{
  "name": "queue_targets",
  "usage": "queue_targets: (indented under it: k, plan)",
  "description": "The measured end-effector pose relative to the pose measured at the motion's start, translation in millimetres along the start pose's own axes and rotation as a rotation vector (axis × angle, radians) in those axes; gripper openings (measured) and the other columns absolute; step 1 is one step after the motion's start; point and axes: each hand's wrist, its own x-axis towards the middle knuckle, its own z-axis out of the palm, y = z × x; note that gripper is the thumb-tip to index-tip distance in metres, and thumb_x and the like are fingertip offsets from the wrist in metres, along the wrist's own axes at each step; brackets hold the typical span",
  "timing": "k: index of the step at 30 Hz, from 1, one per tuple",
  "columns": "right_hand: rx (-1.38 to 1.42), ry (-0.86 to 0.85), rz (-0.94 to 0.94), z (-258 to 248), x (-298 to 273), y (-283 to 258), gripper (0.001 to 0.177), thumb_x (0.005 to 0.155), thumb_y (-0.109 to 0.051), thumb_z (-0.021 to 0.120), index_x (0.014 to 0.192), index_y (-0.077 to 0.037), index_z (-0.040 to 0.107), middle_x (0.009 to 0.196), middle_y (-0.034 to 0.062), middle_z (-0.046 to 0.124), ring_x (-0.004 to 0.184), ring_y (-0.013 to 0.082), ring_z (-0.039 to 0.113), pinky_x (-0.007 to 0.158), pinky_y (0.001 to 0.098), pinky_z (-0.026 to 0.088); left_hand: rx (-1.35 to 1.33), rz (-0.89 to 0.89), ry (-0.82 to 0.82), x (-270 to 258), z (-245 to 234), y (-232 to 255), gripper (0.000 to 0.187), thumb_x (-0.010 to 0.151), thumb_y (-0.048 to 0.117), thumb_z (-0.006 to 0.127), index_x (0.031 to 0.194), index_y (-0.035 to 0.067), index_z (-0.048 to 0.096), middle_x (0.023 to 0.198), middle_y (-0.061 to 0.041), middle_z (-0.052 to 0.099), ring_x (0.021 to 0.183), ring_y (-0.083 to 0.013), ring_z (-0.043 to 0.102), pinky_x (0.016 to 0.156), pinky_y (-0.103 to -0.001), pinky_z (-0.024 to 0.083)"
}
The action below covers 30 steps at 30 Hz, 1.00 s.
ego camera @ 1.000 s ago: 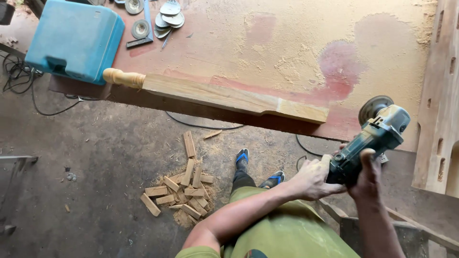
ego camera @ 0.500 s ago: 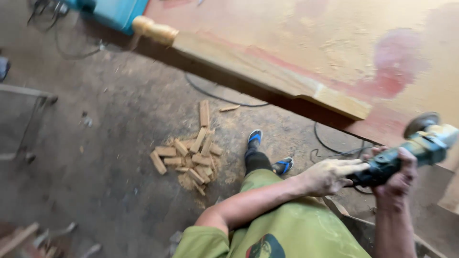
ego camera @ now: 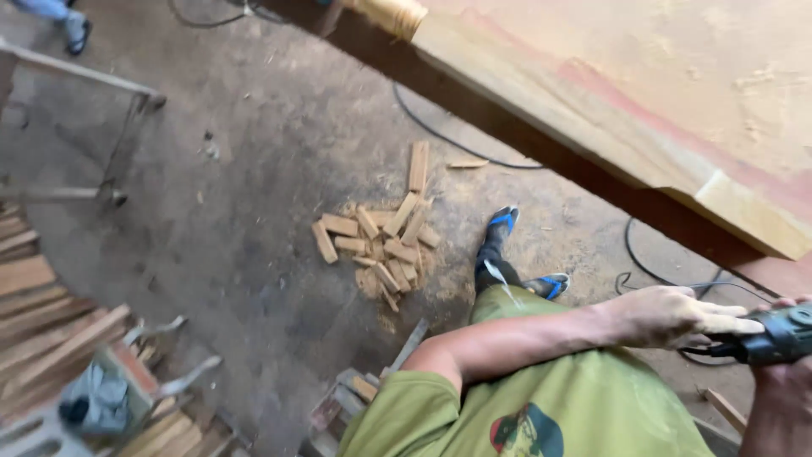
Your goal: The person picks up a wooden piece with a turned end and places it on a workbench. They then use an angle grinder with a sanding disc to smooth the surface of the wood, moving the tool back and forth along the length of the piece.
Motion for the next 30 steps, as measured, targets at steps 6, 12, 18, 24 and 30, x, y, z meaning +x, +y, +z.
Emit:
queue_targets:
  k: [6, 12, 18, 24, 30]
  plan:
    - [0.036, 0.096, -0.130, 66, -21, -21, 0.044, 0.082, -0.059, 0.069, 0.096, -0.018, 0.068, 0.084, -0.0018, 0.069, 0.080, 0.0098, 0.069, 0.081, 0.0249, 0.061, 0.193, 0.164, -0.017, 10, -54, -9, 0.051, 0.107, 0.023, 0.052, 0.156, 0.025, 0.040, 0.156, -0.001, 0.061, 0.124, -0.0163, 0.074, 0.093, -0.035, 0.063]
    - [0.096, 0.185, -0.179, 124, -70, -32, 0.039, 0.070, -0.047, 0.071, 0.089, -0.013, 0.066, 0.080, -0.0010, 0.066, 0.072, 0.0136, 0.066, 0.072, 0.0284, 0.059, 0.239, 0.254, -0.087, 10, -80, -5, 0.056, 0.103, 0.016, 0.060, 0.155, 0.020, 0.040, 0.154, -0.003, 0.062, 0.103, -0.0167, 0.065, 0.084, -0.034, 0.061]
    - [0.142, 0.256, -0.175, 99, -66, -27, 0.042, 0.067, -0.047, 0.072, 0.091, -0.013, 0.068, 0.080, -0.0013, 0.068, 0.073, 0.0124, 0.069, 0.068, 0.0283, 0.060, 0.279, 0.309, -0.085, 12, -90, 13, 0.050, 0.102, 0.020, 0.059, 0.150, 0.015, 0.047, 0.147, -0.009, 0.065, 0.103, -0.0147, 0.075, 0.083, -0.028, 0.057]
    - [0.199, 0.265, -0.219, 75, -52, -30, 0.037, 0.076, -0.043, 0.069, 0.093, -0.010, 0.067, 0.081, 0.0037, 0.069, 0.072, 0.0174, 0.068, 0.067, 0.0310, 0.060, 0.208, 0.378, -0.093, 33, -104, 22, 0.050, 0.097, 0.020, 0.060, 0.145, 0.010, 0.052, 0.137, -0.011, 0.068, 0.087, -0.0247, 0.070, 0.082, -0.036, 0.058]
    - [0.189, 0.315, -0.272, 58, -39, -22, 0.030, 0.081, -0.028, 0.076, 0.098, -0.006, 0.065, 0.085, 0.0086, 0.070, 0.069, 0.0212, 0.072, 0.062, 0.0351, 0.063, 0.066, 0.481, -0.122, 36, -126, 26, 0.037, 0.094, 0.024, 0.067, 0.125, 0.004, 0.061, 0.131, -0.016, 0.064, 0.102, -0.0298, 0.067, 0.085, -0.036, 0.055]
